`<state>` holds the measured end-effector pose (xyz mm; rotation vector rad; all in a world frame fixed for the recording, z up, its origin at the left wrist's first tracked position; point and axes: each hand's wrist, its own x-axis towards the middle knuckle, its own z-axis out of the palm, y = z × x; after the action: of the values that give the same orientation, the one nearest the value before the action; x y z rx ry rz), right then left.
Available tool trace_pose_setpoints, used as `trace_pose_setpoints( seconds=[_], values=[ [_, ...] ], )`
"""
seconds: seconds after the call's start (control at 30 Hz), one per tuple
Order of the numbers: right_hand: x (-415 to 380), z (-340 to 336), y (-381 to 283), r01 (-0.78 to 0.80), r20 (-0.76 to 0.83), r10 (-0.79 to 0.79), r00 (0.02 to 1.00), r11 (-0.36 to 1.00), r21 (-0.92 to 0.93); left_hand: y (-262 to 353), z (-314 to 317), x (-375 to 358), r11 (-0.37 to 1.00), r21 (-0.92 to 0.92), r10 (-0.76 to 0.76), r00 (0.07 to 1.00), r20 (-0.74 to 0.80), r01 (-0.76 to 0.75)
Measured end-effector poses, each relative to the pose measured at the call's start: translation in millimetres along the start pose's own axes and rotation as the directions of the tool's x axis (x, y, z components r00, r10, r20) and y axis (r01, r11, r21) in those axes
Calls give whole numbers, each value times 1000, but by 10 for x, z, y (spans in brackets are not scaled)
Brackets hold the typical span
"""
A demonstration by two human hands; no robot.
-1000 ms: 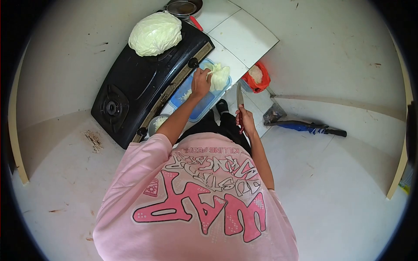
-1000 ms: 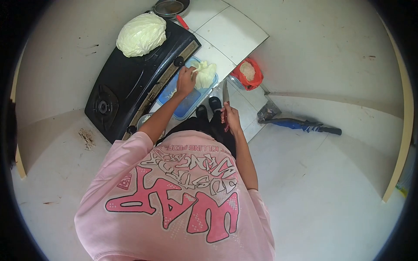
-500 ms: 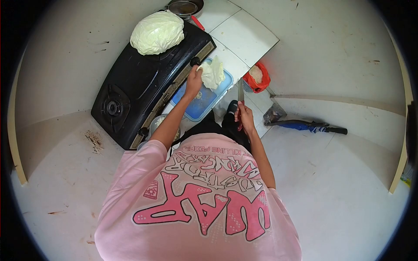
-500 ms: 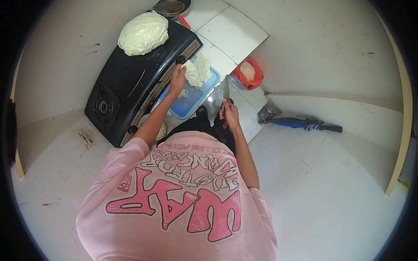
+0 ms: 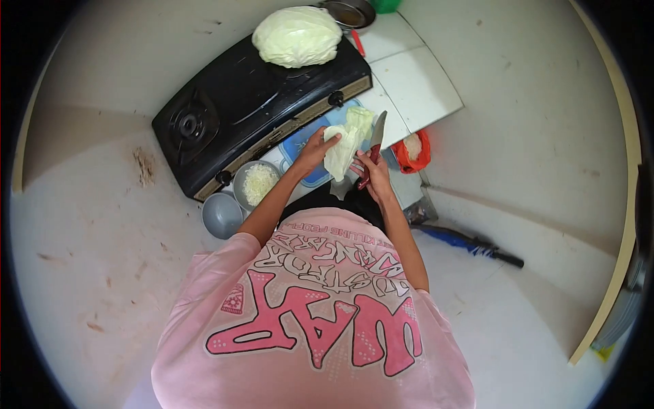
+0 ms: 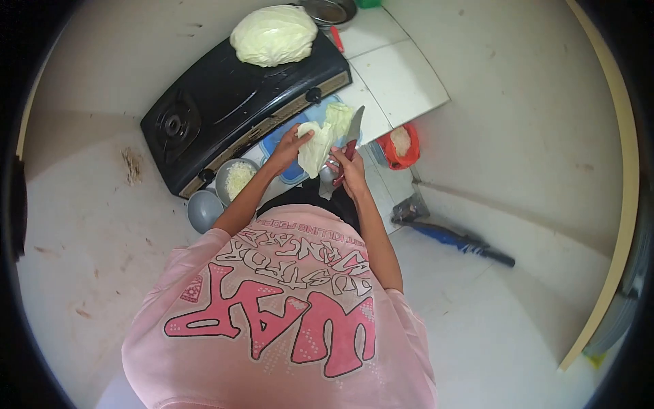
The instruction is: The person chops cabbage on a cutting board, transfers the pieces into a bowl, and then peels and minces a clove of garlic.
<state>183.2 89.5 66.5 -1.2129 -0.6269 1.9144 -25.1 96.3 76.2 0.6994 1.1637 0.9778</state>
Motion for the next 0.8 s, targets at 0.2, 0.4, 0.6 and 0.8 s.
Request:
trace_pose_setpoints(
  seconds=[0.2, 0.4, 0.6, 0.8],
  values=[
    [288, 1, 9, 94, 74, -70, 995, 909, -406, -228, -311, -299, 999, 54, 5, 990, -140, 3],
    [398, 65, 7, 99, 295, 81, 952, 830, -548, -421, -283, -860, 996, -89, -49, 893, -447, 10],
    [379, -72, -51, 485, 531, 220, 818, 232, -843, -705, -245, -1256, 954, -221, 5, 749, -662, -202],
    [603, -210, 124, 635, 645, 369, 670, 165, -754, -704, -32, -1331, 936, -280, -88, 630, -771, -212]
  ],
)
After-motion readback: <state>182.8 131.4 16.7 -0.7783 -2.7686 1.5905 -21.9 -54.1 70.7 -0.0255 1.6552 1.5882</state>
